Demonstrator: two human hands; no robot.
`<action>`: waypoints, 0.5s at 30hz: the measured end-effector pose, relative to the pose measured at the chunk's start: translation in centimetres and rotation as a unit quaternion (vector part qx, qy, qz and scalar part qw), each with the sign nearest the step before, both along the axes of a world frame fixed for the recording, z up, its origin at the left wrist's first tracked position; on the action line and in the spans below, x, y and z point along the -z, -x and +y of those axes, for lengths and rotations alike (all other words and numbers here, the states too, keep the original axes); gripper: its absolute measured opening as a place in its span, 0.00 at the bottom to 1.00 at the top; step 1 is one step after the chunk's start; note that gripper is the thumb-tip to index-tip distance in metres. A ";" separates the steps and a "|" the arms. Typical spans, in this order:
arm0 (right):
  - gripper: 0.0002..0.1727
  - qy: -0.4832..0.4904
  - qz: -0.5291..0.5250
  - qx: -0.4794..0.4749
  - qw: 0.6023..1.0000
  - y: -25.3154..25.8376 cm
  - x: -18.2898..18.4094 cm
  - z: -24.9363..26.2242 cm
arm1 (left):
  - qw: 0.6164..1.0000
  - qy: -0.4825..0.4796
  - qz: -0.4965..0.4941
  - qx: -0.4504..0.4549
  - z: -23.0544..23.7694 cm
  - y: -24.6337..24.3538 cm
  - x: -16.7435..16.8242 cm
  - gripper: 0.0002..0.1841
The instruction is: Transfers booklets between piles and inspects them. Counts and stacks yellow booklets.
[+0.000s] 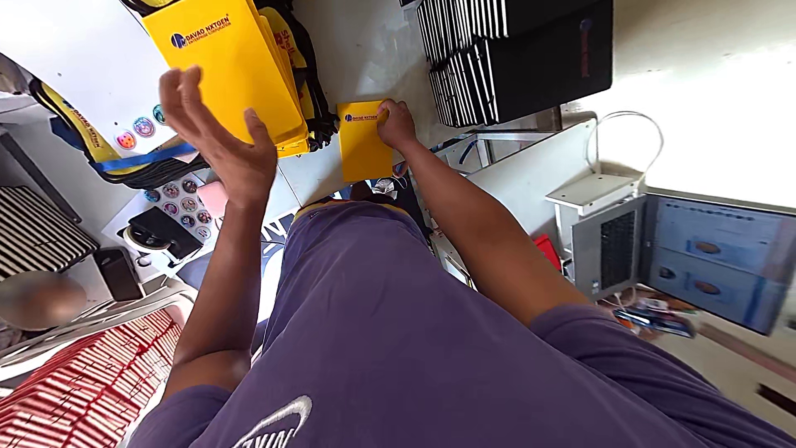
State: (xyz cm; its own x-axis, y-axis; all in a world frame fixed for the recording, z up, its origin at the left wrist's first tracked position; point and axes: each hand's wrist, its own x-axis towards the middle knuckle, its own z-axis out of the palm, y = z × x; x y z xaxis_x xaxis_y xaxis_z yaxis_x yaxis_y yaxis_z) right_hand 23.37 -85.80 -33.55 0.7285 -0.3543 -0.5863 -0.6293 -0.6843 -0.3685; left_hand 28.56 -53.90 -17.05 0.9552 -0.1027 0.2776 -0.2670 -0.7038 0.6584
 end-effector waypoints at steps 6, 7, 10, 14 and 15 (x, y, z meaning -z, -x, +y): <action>0.15 -0.014 0.034 -0.017 0.999 -0.6 0.0 -0.4 | 0.946 0.083 0.161 0.269 -8.8 2.4 1.4 0.21; 0.14 -0.018 0.034 -0.015 0.999 -0.6 -0.1 -0.4 | 0.931 0.067 0.209 0.293 -10.5 2.6 3.4 0.23; 0.14 -0.021 0.020 -0.006 1.000 -0.5 0.0 -0.5 | 0.902 -0.036 0.295 0.312 -14.7 2.8 10.5 0.33; 0.26 -0.006 -0.049 0.028 0.998 0.4 0.2 -0.3 | 0.887 -0.149 0.324 0.293 -17.3 2.0 16.2 0.45; 0.26 -0.006 -0.062 0.032 0.998 0.7 0.3 -0.3 | 0.886 -0.156 0.325 0.291 -17.5 1.8 16.7 0.45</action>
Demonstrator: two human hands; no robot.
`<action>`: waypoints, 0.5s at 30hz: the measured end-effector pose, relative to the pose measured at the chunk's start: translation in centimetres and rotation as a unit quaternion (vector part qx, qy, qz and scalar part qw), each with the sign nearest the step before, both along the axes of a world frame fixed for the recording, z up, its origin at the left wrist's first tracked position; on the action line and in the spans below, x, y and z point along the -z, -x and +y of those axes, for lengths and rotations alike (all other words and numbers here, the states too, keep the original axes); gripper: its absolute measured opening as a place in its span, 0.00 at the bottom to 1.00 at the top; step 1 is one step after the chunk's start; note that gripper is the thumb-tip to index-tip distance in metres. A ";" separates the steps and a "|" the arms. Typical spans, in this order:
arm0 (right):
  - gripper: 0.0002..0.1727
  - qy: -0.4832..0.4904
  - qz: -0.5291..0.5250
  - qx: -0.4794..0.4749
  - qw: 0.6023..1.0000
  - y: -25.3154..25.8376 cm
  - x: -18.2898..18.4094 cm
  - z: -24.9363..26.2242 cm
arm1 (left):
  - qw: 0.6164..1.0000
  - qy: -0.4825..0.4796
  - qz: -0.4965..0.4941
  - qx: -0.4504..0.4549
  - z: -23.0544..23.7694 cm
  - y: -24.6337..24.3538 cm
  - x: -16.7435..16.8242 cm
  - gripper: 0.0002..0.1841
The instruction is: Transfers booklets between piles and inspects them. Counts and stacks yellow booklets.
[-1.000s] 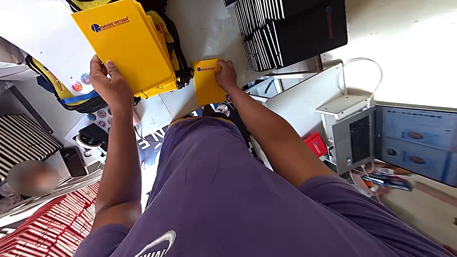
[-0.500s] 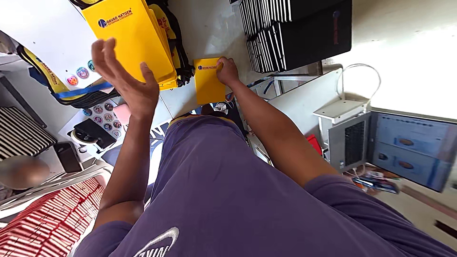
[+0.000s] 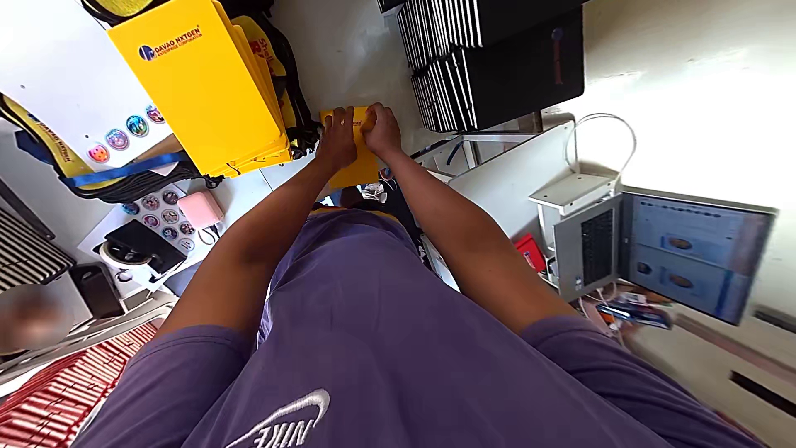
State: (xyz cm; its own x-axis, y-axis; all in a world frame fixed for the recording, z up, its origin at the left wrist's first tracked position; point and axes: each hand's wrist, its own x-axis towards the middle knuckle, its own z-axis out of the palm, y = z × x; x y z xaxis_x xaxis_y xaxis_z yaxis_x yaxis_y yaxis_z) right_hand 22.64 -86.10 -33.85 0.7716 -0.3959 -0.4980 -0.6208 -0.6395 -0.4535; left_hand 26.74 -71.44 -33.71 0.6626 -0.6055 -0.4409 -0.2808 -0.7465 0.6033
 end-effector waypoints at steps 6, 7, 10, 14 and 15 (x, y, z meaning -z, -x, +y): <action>0.20 0.003 0.002 -0.001 1.000 0.3 0.1 0.4 | 0.999 -0.021 -0.007 0.032 0.3 -0.4 1.1 0.45; 0.19 0.004 0.006 0.000 1.000 0.2 0.0 0.5 | 0.999 -0.025 -0.009 0.036 0.2 -0.4 1.1 0.45; 0.17 0.009 0.011 -0.001 1.000 0.1 -0.2 0.6 | 0.999 -0.029 -0.020 0.041 0.1 -0.4 1.2 0.45; 0.20 0.015 0.008 -0.001 1.000 0.2 -0.1 0.7 | 0.998 -0.035 -0.022 0.038 -0.1 -0.5 1.3 0.45; 0.19 0.018 0.008 -0.004 1.000 0.2 -0.2 0.7 | 0.998 -0.034 -0.021 0.038 -0.1 -0.5 1.3 0.45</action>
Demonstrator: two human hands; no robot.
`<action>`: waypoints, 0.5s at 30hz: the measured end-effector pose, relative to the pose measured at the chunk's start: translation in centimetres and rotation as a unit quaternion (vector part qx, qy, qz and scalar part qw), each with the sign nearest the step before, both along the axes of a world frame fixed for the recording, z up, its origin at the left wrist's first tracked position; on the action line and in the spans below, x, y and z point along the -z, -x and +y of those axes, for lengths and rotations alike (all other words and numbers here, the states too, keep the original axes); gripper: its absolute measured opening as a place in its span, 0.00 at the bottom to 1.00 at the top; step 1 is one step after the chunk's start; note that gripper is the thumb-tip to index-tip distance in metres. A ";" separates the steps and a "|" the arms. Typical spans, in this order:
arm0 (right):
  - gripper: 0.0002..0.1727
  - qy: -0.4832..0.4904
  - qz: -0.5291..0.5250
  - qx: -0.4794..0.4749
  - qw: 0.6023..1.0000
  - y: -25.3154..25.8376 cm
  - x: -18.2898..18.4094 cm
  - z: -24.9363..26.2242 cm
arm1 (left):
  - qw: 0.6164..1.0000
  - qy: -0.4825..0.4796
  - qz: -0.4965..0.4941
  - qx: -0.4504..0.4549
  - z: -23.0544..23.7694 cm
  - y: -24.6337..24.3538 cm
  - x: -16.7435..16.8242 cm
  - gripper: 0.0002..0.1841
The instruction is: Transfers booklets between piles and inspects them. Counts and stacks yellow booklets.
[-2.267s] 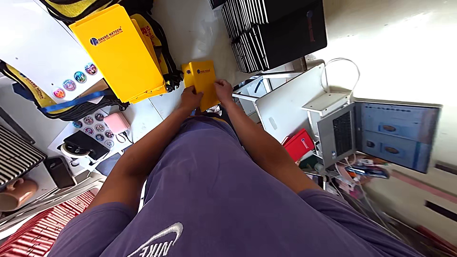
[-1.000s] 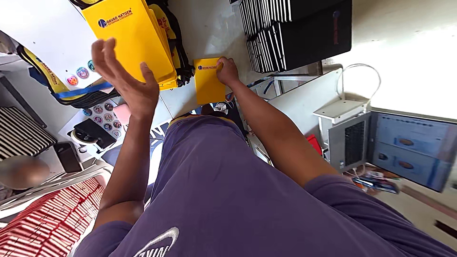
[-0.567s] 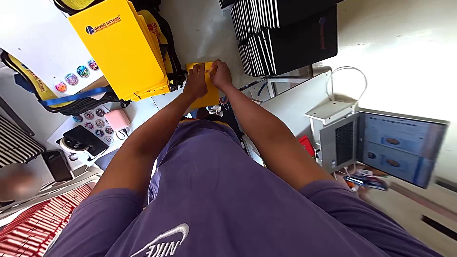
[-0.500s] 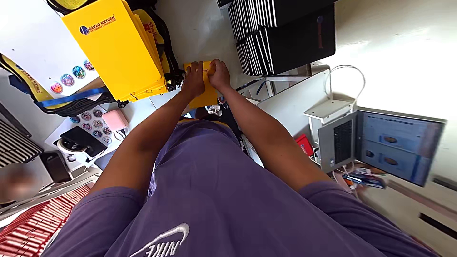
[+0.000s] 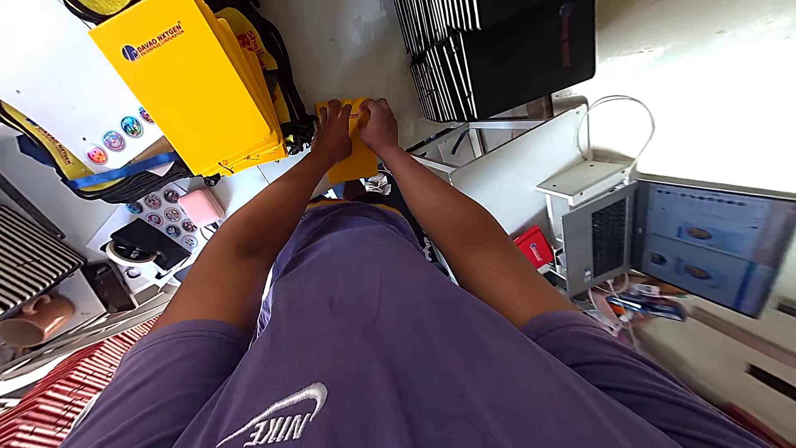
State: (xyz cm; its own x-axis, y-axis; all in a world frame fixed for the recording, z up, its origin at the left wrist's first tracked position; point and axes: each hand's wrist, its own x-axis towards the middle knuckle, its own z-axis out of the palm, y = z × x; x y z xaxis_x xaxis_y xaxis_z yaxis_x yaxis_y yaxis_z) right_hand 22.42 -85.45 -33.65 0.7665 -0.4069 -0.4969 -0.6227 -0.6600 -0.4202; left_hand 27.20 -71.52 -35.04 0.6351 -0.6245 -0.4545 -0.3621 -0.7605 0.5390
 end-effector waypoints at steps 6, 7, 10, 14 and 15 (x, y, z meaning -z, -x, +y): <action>0.17 0.010 -0.009 -0.002 1.000 0.1 -0.1 0.3 | 1.000 -0.002 0.012 0.006 0.2 -0.1 -0.4 0.44; 0.18 0.014 -0.010 -0.001 1.000 0.1 0.0 0.4 | 1.000 -0.002 0.013 0.005 0.3 -0.1 -0.4 0.44; 0.19 0.017 -0.016 -0.005 1.000 0.1 0.2 0.4 | 1.000 -0.008 0.010 -0.006 0.8 0.0 -0.7 0.46; 0.17 0.014 -0.007 -0.017 1.000 -0.1 0.0 0.2 | 1.000 0.000 0.016 -0.022 1.3 0.1 -1.2 0.46; 0.16 0.010 -0.006 -0.018 1.000 -0.2 -0.1 0.2 | 0.999 0.006 0.020 -0.026 1.4 0.1 -1.4 0.46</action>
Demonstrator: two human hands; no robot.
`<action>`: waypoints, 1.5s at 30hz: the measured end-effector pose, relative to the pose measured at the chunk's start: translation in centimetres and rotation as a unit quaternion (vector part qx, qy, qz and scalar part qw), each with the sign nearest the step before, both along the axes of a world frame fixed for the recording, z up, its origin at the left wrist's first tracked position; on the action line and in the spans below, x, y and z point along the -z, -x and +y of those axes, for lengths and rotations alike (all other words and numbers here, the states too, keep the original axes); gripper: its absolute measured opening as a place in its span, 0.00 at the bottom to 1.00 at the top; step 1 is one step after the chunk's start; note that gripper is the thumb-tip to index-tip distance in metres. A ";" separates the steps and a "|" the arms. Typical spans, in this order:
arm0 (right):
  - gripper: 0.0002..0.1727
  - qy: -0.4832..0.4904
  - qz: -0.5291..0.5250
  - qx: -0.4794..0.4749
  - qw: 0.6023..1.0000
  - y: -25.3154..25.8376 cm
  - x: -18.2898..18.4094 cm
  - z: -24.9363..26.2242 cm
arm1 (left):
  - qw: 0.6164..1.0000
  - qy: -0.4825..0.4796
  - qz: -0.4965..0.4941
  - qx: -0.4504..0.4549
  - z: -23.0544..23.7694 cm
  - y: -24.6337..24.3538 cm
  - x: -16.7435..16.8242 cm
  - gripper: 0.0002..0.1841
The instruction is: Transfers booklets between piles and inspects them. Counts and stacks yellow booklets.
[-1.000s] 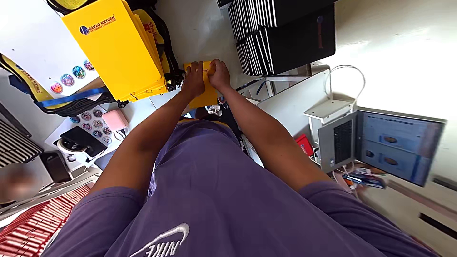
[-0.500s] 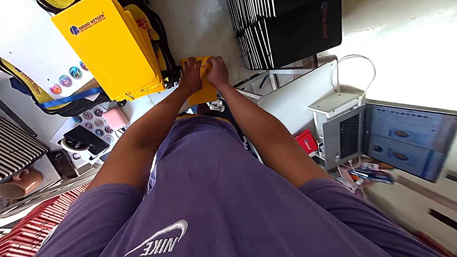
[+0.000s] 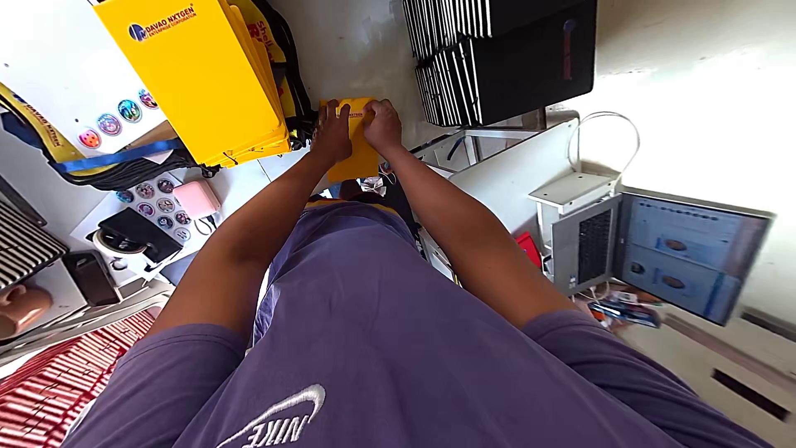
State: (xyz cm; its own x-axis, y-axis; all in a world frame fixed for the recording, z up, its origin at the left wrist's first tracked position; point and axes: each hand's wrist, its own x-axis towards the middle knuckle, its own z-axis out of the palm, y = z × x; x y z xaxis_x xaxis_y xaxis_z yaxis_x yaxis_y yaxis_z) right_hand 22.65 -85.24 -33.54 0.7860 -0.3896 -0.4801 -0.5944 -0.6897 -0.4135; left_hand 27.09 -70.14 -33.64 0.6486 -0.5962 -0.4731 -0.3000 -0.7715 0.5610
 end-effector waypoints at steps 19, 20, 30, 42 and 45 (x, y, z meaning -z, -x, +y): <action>0.18 0.012 -0.024 0.017 0.999 0.5 0.4 0.6 | 1.000 -0.013 0.018 0.008 0.7 -0.5 -0.2 0.46; 0.18 0.010 -0.025 0.017 0.999 0.6 0.3 0.6 | 1.000 -0.011 0.024 0.000 1.0 -0.3 -0.4 0.46; 0.18 0.005 0.023 -0.011 1.000 -0.3 -0.8 0.3 | 0.999 0.013 0.048 0.002 6.5 5.5 -1.4 0.42; 0.17 0.028 0.024 -0.024 0.999 -0.1 -0.9 0.6 | 0.999 0.003 0.039 0.017 6.5 4.9 -1.2 0.40; 0.17 0.033 0.019 -0.022 0.999 0.0 -0.8 0.8 | 0.999 0.001 0.036 0.013 6.7 4.5 -1.4 0.40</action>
